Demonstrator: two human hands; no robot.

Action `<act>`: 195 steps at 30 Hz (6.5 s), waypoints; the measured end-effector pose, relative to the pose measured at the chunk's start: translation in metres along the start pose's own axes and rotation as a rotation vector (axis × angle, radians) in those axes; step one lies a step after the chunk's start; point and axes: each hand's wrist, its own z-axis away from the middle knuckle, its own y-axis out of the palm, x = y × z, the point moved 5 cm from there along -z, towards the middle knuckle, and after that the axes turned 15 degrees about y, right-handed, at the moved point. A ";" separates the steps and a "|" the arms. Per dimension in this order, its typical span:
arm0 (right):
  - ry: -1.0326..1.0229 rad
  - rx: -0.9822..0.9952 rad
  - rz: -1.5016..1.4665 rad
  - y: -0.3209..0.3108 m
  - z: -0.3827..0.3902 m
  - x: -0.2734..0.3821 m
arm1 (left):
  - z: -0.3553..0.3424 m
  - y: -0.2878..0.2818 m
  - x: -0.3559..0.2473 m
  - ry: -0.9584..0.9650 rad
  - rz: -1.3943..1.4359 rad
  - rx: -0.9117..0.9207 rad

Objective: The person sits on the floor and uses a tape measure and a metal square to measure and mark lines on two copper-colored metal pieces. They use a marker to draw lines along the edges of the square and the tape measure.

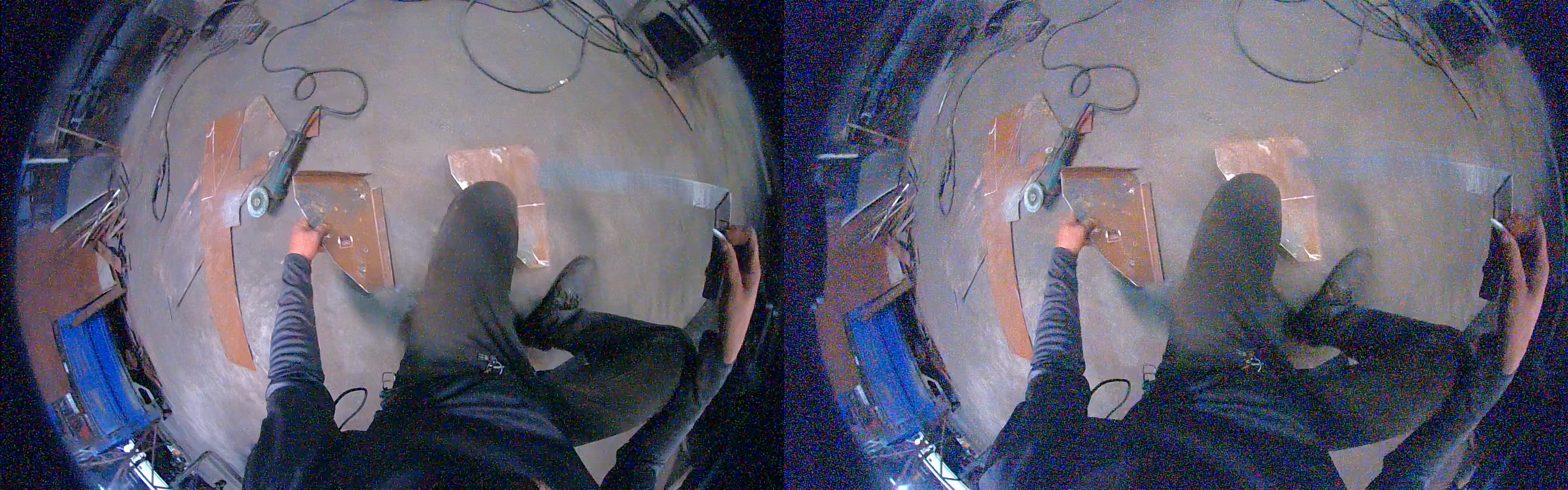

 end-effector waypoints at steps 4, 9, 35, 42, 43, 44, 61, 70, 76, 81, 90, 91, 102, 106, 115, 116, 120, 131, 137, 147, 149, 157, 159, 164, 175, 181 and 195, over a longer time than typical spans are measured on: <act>-0.205 -0.004 0.035 -0.009 -0.006 -0.001 | -0.007 0.030 -0.016 -0.080 0.128 -0.079; -0.362 0.172 0.230 0.020 -0.001 0.013 | -0.001 0.012 -0.022 -0.022 -0.156 -0.032; -0.437 0.185 0.524 0.047 0.042 0.025 | -0.002 0.036 -0.084 0.131 -0.129 0.002; -0.507 0.010 0.440 0.044 0.053 0.022 | -0.005 0.041 -0.082 0.146 -0.088 0.009; -0.482 0.063 0.421 0.051 0.057 0.032 | -0.003 0.038 -0.068 0.153 -0.073 0.001; -0.452 0.113 0.411 0.052 0.057 0.037 | -0.005 0.039 -0.068 0.168 -0.045 -0.004; -0.226 0.304 0.332 0.044 0.040 0.033 | -0.009 0.032 -0.044 -0.065 -0.085 0.196; -0.330 0.218 0.332 0.036 0.047 0.036 | 0.000 0.052 -0.047 -0.196 0.185 0.079; -0.486 0.072 0.220 0.045 0.045 0.026 | 0.005 0.035 0.035 -0.204 0.121 -0.061; -0.357 0.170 0.300 0.037 0.048 0.034 | 0.009 0.055 -0.020 -0.247 0.225 -0.016; -0.279 0.077 0.255 0.016 0.026 0.006 | 0.019 0.040 -0.031 -0.257 0.225 -0.106; -0.213 0.104 0.243 0.012 0.024 0.008 | 0.008 0.047 -0.013 -0.205 0.228 -0.087; -0.276 0.101 0.082 0.012 0.017 -0.007 | -0.014 0.049 -0.081 -0.052 -0.501 -0.073; -0.261 0.028 0.001 0.018 0.022 -0.004 | -0.036 0.070 -0.084 -0.135 -0.519 -0.028; -0.262 0.109 0.079 0.014 0.021 0.002 | -0.017 0.005 -0.018 0.027 0.017 -0.023; -0.253 0.100 0.048 0.014 0.021 0.000 | -0.017 0.008 -0.016 -0.033 0.126 -0.047; -0.223 0.079 0.030 0.015 0.023 -0.002 | -0.013 0.012 -0.034 -0.276 0.154 -0.168; -0.331 0.124 0.221 0.008 -0.003 -0.021 | -0.054 0.130 -0.090 -0.249 -0.599 -0.003; -0.280 0.055 0.214 -0.007 -0.018 -0.042 | -0.045 0.167 -0.085 -0.118 -0.342 0.178; -0.324 0.030 0.200 0.007 -0.006 -0.019 | 0.056 0.136 0.095 -0.336 -0.404 0.175; -0.358 0.060 0.191 0.017 -0.012 -0.021 | 0.083 0.130 0.125 -0.329 -0.385 0.308; -0.290 0.031 0.151 0.025 0.000 -0.002 | 0.105 0.205 0.051 -0.420 -0.309 0.227; -0.308 0.077 0.199 0.027 0.002 0.003 | 0.113 0.214 0.048 -0.450 -0.317 0.186; -0.314 -0.003 0.238 0.020 -0.003 -0.005 | 0.106 0.218 0.033 -0.380 -0.227 0.224; -0.363 0.001 0.294 0.015 -0.009 -0.009 | 0.115 0.238 0.001 -0.420 -0.163 0.298; -0.287 0.099 0.343 0.014 -0.014 -0.008 | 0.094 0.203 -0.105 -0.142 -0.319 0.109; -0.313 0.006 0.425 -0.004 -0.024 -0.021 | 0.053 0.262 -0.106 -0.303 -0.311 0.175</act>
